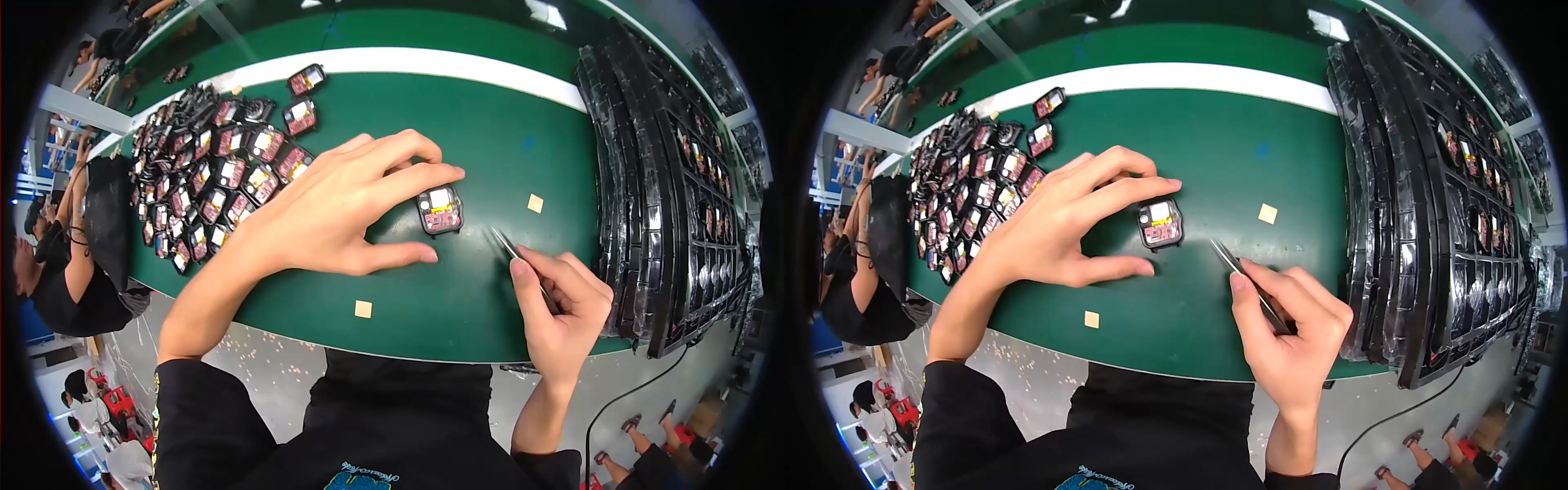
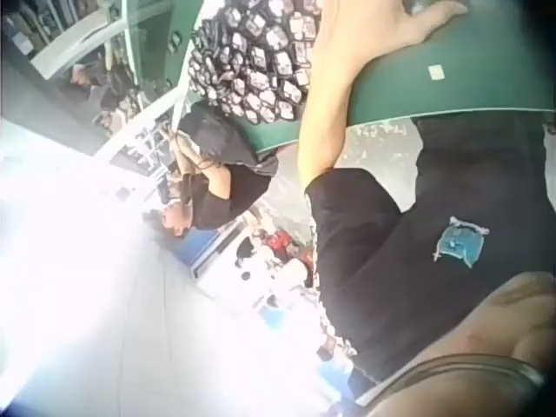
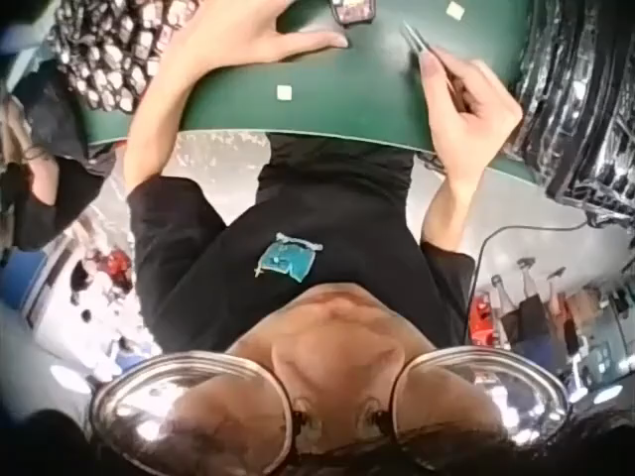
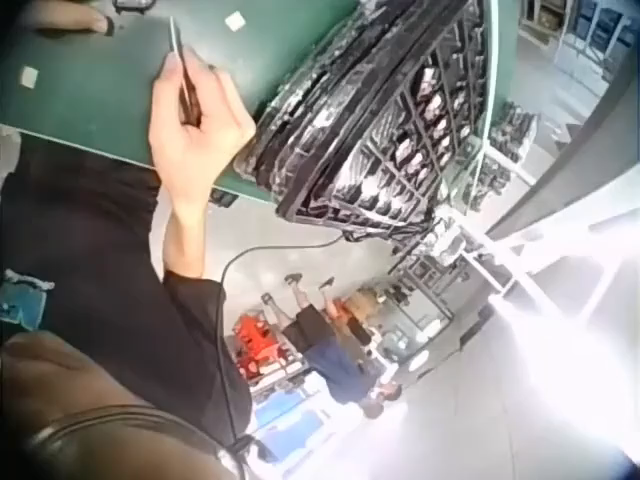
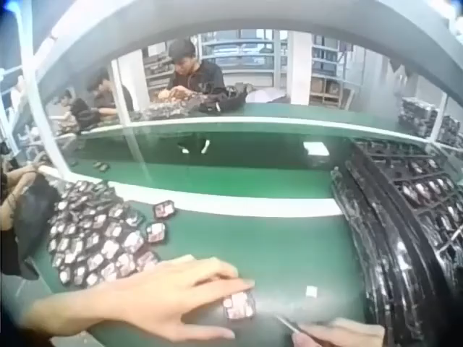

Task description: Manually assembling small electronic components (possibly smartwatches) using tweezers and placing them into trays.

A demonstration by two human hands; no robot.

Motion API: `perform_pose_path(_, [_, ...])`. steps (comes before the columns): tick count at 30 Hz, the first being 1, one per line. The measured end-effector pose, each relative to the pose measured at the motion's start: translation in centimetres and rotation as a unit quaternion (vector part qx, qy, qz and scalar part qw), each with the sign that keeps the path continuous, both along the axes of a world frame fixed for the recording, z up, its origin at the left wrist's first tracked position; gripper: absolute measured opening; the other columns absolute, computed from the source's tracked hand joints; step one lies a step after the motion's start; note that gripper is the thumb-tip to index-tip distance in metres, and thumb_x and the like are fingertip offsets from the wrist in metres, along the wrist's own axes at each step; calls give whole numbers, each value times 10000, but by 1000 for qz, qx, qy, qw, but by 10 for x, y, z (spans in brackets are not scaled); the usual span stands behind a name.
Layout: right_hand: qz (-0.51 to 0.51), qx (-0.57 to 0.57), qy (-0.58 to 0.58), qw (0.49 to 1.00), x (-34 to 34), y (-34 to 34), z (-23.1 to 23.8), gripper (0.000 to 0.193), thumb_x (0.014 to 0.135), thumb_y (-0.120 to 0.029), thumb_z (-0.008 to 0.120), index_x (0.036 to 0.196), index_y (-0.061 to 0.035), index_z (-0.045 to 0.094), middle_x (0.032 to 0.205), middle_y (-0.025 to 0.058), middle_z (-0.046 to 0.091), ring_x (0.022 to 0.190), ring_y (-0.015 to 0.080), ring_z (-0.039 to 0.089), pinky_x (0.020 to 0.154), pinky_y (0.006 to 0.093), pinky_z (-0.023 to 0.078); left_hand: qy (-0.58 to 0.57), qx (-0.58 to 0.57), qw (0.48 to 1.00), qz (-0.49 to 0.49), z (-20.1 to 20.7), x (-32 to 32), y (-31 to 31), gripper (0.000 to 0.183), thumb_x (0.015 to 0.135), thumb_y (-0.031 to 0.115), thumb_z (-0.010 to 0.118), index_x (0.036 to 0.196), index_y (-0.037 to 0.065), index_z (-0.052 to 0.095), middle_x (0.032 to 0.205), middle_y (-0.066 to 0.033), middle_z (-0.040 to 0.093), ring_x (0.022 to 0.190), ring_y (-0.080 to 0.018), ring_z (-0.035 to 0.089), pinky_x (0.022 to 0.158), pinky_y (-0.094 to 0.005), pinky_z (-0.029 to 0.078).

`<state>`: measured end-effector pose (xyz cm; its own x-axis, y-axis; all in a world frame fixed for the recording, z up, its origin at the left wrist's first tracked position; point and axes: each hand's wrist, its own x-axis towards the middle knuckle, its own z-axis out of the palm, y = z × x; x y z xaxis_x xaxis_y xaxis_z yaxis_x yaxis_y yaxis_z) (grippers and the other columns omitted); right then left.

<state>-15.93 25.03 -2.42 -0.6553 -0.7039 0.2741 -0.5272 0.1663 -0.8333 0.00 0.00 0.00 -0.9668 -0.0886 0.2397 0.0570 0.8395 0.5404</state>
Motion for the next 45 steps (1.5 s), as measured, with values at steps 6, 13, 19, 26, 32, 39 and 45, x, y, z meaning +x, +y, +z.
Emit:
perform_pose_path(6, [-2,3,4,1000,1,-5,-3,152,903,1,877,1048,40,852,676,14,627,550,43,442,510,257,302,16,-13,1000,-4,-12,-3,-10,641,771,217,974,1361,77,764,1186,-70,669,1051,-294,650,918,-404,542])
perform_pose_path(13, [11,-12,-24,1000,-1,-1,-3,159,892,22,870,1047,44,850,682,21,634,558,48,467,516,251,319,13,6,1000,-8,-15,-9,-4,595,737,192,987,1283,56,794,1162,-82,676,1043,-289,655,923,-394,536])
perform_pose_path(19, [41,-46,-84,994,-5,4,-3,175,849,53,864,1023,39,852,679,30,641,549,53,511,510,248,339,-25,62,997,-47,-9,-10,13,601,709,276,1008,1224,41,807,1020,-40,751,831,-205,638,769,-321,464])
perform_pose_path(26, [88,-12,-7,996,-7,1,2,140,814,85,833,946,41,834,656,34,615,536,79,501,510,258,333,-8,53,996,-74,-13,-14,15,629,691,317,1013,1210,13,829,930,-47,751,794,-183,642,782,-338,425])
perform_pose_path(32, [103,-17,25,994,-7,-4,-6,169,815,88,834,976,41,850,672,20,624,558,56,490,523,247,312,-16,43,997,-67,-18,-15,13,671,654,374,1015,1187,5,840,930,-62,768,793,-182,649,776,-335,405])
perform_pose_path(39, [102,-15,40,994,-6,-4,-5,180,816,90,837,986,35,853,674,25,637,555,66,511,518,250,320,-10,34,997,-74,-15,-14,14,701,646,412,1009,1187,-4,849,915,-53,764,738,-161,605,715,-316,386])
perform_pose_path(45, [111,-15,58,992,-8,-5,-5,195,807,92,841,993,38,853,671,35,634,547,82,518,512,253,328,-12,25,997,-71,-14,-16,12,721,638,420,1015,1200,-1,851,901,-42,757,695,-133,552,665,-295,361])
